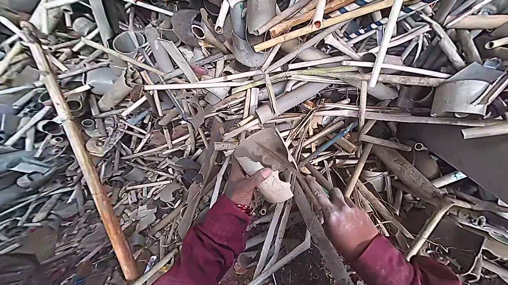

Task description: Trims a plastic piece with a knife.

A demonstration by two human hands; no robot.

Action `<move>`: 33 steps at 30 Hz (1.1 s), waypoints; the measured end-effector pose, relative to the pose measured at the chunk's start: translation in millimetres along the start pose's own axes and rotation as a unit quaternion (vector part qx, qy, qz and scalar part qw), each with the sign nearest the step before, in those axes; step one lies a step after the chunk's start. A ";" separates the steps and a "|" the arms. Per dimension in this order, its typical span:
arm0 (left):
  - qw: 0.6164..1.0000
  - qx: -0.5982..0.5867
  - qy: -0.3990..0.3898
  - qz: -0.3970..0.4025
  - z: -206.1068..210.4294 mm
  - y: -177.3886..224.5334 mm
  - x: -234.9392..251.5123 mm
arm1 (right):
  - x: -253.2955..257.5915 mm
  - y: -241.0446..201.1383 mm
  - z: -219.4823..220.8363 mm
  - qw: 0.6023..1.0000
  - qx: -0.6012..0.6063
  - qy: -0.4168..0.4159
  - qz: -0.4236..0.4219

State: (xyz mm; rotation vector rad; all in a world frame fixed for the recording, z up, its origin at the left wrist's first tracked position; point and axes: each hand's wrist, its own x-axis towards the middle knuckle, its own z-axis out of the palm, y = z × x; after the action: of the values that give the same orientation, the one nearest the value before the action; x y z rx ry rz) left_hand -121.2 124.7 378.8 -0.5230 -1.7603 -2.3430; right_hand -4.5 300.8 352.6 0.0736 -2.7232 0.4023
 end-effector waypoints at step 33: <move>0.982 -0.177 0.054 0.038 -21.9 1.5 4.1 | 9.3 -4.9 -47.8 0.908 0.183 -0.372 0.060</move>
State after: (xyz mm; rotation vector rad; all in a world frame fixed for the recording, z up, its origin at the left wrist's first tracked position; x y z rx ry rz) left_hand -128.4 103.7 376.3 -0.4882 -1.2587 -2.5878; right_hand 4.9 309.9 399.7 0.1957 -3.3554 1.1210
